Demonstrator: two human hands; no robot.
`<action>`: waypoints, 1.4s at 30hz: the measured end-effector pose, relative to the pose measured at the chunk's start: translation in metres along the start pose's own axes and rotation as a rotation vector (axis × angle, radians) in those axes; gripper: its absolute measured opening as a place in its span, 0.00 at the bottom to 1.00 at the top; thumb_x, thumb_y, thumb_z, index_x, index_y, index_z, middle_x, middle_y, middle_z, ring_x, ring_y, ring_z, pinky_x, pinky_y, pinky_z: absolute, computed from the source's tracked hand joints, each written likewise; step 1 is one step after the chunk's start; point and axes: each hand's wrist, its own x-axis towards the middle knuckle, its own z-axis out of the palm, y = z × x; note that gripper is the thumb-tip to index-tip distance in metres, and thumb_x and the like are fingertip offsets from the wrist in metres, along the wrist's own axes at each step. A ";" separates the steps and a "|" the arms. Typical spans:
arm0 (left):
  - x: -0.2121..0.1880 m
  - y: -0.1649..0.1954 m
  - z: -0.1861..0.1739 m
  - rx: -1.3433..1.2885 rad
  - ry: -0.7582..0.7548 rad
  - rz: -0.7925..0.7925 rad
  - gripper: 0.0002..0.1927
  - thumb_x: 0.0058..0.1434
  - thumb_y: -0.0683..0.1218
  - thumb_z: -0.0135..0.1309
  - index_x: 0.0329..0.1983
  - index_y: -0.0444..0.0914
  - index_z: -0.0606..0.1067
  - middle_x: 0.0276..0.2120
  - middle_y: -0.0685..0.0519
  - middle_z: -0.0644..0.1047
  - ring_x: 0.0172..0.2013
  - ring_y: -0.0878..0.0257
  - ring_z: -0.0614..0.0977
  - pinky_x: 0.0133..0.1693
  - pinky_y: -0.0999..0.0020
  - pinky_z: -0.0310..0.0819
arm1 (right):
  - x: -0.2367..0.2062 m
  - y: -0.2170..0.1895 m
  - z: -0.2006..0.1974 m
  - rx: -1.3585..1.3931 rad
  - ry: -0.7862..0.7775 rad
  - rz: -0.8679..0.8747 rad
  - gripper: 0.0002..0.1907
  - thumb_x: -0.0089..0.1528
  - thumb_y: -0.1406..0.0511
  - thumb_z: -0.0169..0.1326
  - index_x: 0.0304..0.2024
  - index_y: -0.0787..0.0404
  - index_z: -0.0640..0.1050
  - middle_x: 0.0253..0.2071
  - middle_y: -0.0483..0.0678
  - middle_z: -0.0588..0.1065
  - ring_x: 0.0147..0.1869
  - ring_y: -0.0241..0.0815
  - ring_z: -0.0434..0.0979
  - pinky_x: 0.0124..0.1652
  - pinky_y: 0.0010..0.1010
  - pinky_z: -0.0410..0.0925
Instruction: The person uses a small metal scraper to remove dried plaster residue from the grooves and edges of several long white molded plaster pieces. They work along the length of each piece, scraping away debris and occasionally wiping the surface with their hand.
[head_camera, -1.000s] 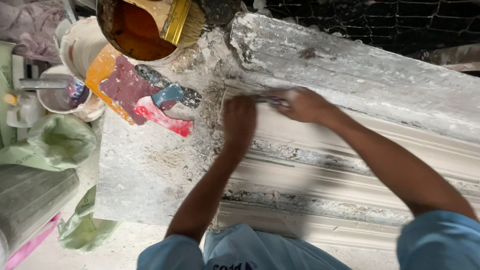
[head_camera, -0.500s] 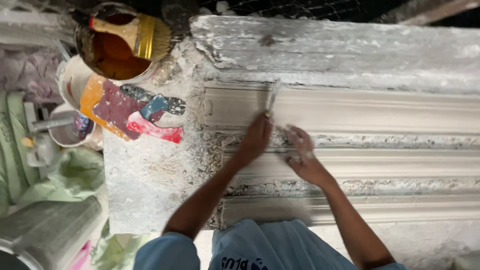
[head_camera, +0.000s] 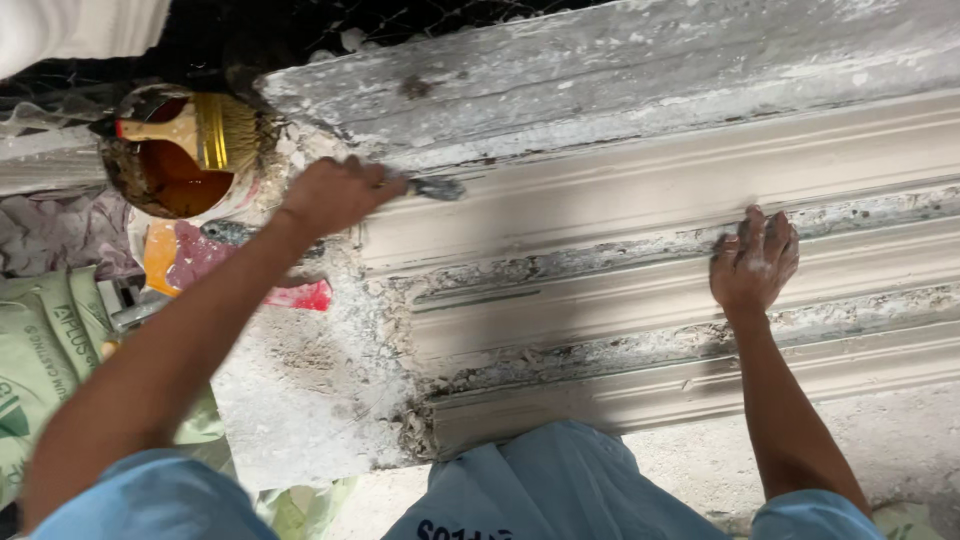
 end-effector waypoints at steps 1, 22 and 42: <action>0.001 -0.005 -0.006 0.067 -0.014 0.044 0.33 0.60 0.40 0.50 0.69 0.51 0.61 0.56 0.49 0.75 0.44 0.52 0.84 0.32 0.62 0.85 | -0.001 -0.002 0.001 0.005 0.014 -0.020 0.23 0.76 0.57 0.46 0.73 0.52 0.72 0.73 0.69 0.61 0.77 0.69 0.56 0.68 0.65 0.53; 0.091 0.035 -0.018 0.112 -0.056 0.102 0.17 0.74 0.48 0.42 0.65 0.50 0.65 0.54 0.50 0.79 0.39 0.56 0.86 0.25 0.67 0.82 | -0.007 0.008 0.004 0.082 0.001 -0.009 0.25 0.73 0.60 0.52 0.72 0.52 0.74 0.75 0.67 0.58 0.77 0.65 0.59 0.70 0.60 0.51; 0.238 0.127 -0.062 0.040 0.226 0.182 0.13 0.69 0.47 0.48 0.56 0.45 0.74 0.42 0.56 0.83 0.34 0.56 0.86 0.33 0.56 0.80 | -0.005 0.008 0.004 0.021 0.070 -0.002 0.21 0.75 0.56 0.48 0.68 0.51 0.76 0.72 0.68 0.61 0.69 0.64 0.65 0.67 0.59 0.55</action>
